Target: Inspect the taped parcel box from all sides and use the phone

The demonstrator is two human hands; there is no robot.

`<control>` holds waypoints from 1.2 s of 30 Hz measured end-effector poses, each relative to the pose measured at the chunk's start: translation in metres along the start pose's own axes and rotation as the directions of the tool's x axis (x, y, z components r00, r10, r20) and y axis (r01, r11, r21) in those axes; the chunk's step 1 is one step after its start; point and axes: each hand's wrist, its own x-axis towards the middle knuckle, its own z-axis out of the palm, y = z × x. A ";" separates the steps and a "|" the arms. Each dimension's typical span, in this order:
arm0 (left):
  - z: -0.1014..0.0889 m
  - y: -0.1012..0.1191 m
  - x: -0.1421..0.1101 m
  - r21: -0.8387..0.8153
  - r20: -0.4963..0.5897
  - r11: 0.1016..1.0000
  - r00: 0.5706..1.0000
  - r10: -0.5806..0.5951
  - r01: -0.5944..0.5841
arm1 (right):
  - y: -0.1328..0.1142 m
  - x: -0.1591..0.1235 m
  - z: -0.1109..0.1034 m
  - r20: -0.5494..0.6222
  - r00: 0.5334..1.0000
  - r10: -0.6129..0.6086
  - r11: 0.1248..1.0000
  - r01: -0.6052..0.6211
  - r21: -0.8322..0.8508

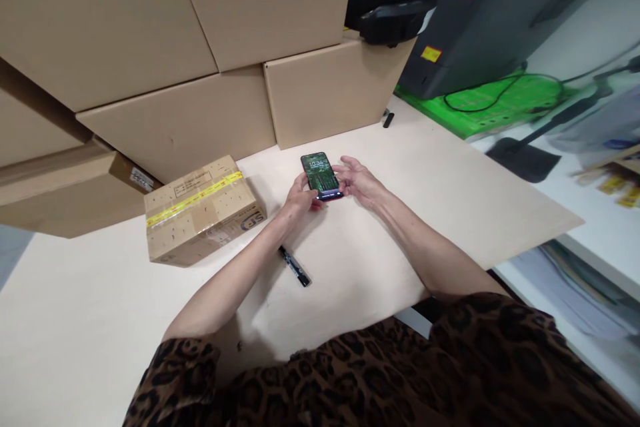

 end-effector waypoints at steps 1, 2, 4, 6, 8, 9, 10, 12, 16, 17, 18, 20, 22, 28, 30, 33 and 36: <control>0.000 -0.001 0.000 0.000 0.003 1.000 1.000 0.004 -0.004 | 0.000 0.000 0.000 0.001 1.000 0.003 1.000 -0.003 0.002; 0.000 -0.001 0.000 0.001 0.004 1.000 1.000 0.008 -0.008 | -0.001 0.000 0.001 0.003 1.000 0.005 1.000 -0.005 0.004; 0.000 -0.002 0.001 0.005 0.001 1.000 1.000 0.016 -0.016 | -0.001 0.000 0.002 0.003 1.000 0.008 1.000 -0.008 0.008; 0.000 -0.003 0.000 0.011 -0.002 1.000 1.000 0.019 -0.019 | -0.002 0.000 0.002 0.000 1.000 0.009 1.000 -0.009 0.013; 0.000 -0.004 0.000 0.018 -0.004 1.000 1.000 0.015 -0.015 | -0.001 0.000 0.002 -0.005 1.000 0.009 1.000 -0.009 0.015; 0.000 -0.004 0.000 0.021 -0.004 1.000 1.000 0.011 -0.011 | -0.001 0.001 0.002 -0.007 1.000 0.009 1.000 -0.009 0.016; 0.000 -0.004 0.000 0.025 -0.005 1.000 1.000 0.008 -0.008 | 0.000 0.001 0.002 -0.008 1.000 0.008 1.000 -0.008 0.015; 0.001 -0.003 0.000 0.034 -0.007 0.999 1.000 0.006 -0.006 | 0.001 0.002 0.002 -0.010 1.000 0.005 1.000 -0.005 0.015; 0.003 -0.002 0.000 0.067 -0.026 0.998 1.000 -0.002 0.004 | 0.004 0.006 -0.002 -0.025 1.000 -0.012 1.000 0.013 0.025; 0.004 -0.001 -0.002 0.074 -0.039 0.997 0.999 -0.010 0.012 | 0.004 0.007 -0.004 -0.036 0.999 -0.021 0.999 0.022 0.029; 0.004 -0.001 -0.005 0.088 -0.051 0.996 0.999 -0.012 0.016 | 0.004 0.008 -0.008 -0.051 0.998 -0.031 0.999 0.032 0.034; 0.000 0.001 -0.016 0.145 -0.057 0.989 0.998 0.030 -0.022 | 0.003 0.009 -0.016 -0.090 0.994 -0.057 0.997 0.061 0.045; -0.008 0.004 -0.035 0.236 -0.016 0.961 0.989 0.150 -0.142 | 0.001 0.010 -0.024 -0.132 0.987 -0.089 0.994 0.097 0.055; -0.077 0.017 -0.107 0.357 -0.061 0.712 0.746 0.663 -0.604 | -0.003 0.003 -0.029 -0.177 0.965 -0.193 0.976 0.207 0.062; -0.108 0.021 -0.127 0.465 -0.151 0.563 0.566 0.811 -0.683 | -0.003 0.000 -0.023 -0.161 0.959 -0.235 0.967 0.247 0.059; -0.153 0.026 -0.150 0.618 -0.303 0.464 0.352 0.886 -0.635 | -0.006 -0.005 -0.013 -0.146 0.948 -0.282 0.954 0.293 0.063; -0.195 0.020 -0.160 0.647 -0.448 0.533 0.295 0.844 -0.546 | -0.011 -0.009 -0.004 -0.126 0.943 -0.309 0.948 0.316 0.045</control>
